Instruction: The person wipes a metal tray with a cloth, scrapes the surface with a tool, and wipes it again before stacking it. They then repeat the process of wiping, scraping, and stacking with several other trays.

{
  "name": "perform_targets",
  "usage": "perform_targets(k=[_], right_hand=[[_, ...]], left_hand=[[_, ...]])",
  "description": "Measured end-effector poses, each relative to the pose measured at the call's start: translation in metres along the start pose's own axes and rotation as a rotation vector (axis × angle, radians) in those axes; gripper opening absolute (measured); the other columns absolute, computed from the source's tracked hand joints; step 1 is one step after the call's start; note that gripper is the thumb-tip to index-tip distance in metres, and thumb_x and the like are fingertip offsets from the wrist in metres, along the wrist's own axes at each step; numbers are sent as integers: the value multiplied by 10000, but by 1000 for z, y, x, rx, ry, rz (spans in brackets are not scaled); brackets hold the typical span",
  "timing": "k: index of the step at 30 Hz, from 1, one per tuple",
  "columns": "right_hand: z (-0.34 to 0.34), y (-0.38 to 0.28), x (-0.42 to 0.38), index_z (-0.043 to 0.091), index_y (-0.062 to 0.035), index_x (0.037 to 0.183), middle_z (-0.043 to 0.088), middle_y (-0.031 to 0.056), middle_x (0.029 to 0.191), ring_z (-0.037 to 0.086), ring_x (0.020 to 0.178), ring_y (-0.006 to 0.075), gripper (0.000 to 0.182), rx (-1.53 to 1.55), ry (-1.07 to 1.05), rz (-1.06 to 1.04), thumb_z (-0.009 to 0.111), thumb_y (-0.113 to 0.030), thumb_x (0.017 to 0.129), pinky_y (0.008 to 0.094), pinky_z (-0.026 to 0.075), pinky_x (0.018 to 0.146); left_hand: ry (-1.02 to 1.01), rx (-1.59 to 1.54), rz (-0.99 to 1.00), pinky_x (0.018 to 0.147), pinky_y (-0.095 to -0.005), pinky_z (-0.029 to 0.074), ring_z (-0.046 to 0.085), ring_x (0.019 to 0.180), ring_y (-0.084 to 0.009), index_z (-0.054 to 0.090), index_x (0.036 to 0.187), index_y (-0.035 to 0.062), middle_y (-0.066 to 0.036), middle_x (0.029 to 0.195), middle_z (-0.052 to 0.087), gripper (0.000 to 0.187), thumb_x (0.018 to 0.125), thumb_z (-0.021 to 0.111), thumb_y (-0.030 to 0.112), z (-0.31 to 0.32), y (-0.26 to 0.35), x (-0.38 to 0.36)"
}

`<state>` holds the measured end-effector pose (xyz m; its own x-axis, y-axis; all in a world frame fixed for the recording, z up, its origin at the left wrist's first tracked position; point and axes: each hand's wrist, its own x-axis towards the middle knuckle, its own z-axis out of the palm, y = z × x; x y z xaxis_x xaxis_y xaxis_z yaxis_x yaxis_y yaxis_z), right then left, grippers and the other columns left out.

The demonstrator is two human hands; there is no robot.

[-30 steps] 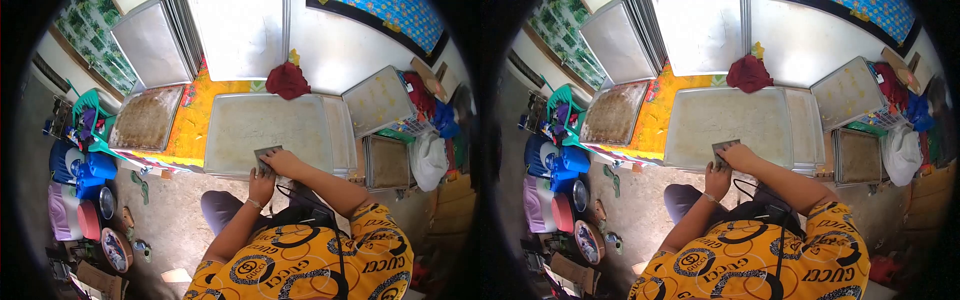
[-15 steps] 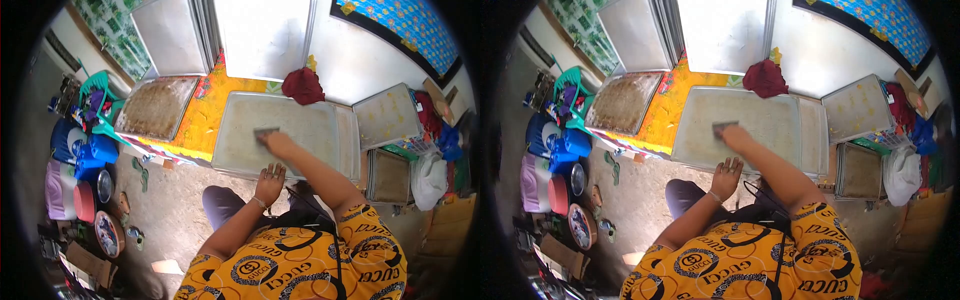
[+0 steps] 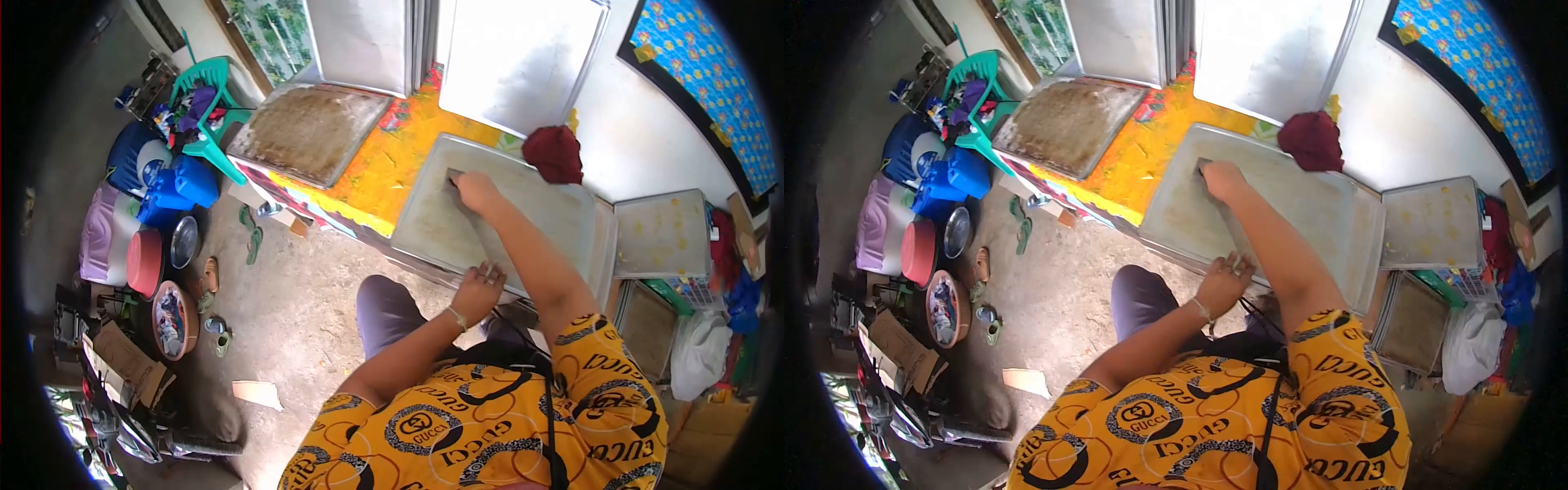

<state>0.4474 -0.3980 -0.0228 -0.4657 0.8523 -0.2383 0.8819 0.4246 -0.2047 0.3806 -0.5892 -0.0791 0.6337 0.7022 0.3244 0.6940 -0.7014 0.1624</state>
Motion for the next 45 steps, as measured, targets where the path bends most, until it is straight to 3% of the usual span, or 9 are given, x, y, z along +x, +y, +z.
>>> perform_targets(k=[5,10,18,19,22,32,38,42,45], right_hand=[[71,-71,-47,561,-42,1047,622,246,928,613,869,397,248,-214,390,-435,467,-111,828,486,498,681],[16,-7,24,557,-17,1040,608,237,996,615,856,385,235,-68,81,-10,443,-121,863,490,499,689],[54,-64,-42,581,-33,1030,605,248,964,621,853,385,246,-192,267,-331,419,-155,891,489,498,707],[48,-48,-39,584,-44,1049,606,242,971,620,866,388,251,-124,168,-185,431,-152,883,492,495,711],[19,43,-28,589,-60,1098,610,218,951,619,846,396,292,-29,113,85,485,-150,841,501,491,708],[-2,39,-248,557,-85,1221,569,156,1206,589,995,365,431,191,-138,200,486,-37,799,410,475,858],[-1,39,-304,569,-76,1198,587,155,1160,599,964,359,412,239,282,184,443,16,817,383,488,846],[30,19,-305,544,-85,1223,567,153,1185,568,1059,322,439,183,254,34,543,-48,786,376,478,885],[45,10,-294,526,-71,1237,564,163,1182,563,1066,331,421,131,183,18,511,-59,816,383,473,895]], left_hand=[[131,-414,-93,955,-435,381,505,1165,-292,566,1148,18,-154,1196,573,376,804,500,155,17,-2,1],[104,-21,23,898,-446,407,536,1094,-313,605,1048,19,-159,1089,604,314,768,519,132,-5,-3,3],[225,-439,-16,905,-465,408,525,1124,-364,557,1135,-13,-198,1152,581,384,790,515,151,-15,-5,11],[-145,-137,-24,903,-459,404,532,1121,-354,547,1161,3,-182,1176,579,400,792,521,157,9,-7,6],[-41,12,56,859,-431,422,543,1116,-299,548,1176,27,-146,1202,581,378,814,492,119,-6,-7,6],[-27,-448,-29,1028,-489,307,359,1294,-376,432,1338,112,-185,1425,361,545,824,609,128,-29,-24,-14],[119,-67,-718,1065,-492,261,236,1337,-440,233,1438,47,-278,1446,246,740,875,566,392,-30,-109,-129],[23,-823,-1304,1068,-494,257,207,1323,-493,125,1444,4,-341,1430,193,882,856,556,502,6,-82,-208],[-308,-286,-980,1061,-562,218,200,1339,-469,257,1428,66,-328,1410,256,798,841,559,514,-41,-14,-185]])
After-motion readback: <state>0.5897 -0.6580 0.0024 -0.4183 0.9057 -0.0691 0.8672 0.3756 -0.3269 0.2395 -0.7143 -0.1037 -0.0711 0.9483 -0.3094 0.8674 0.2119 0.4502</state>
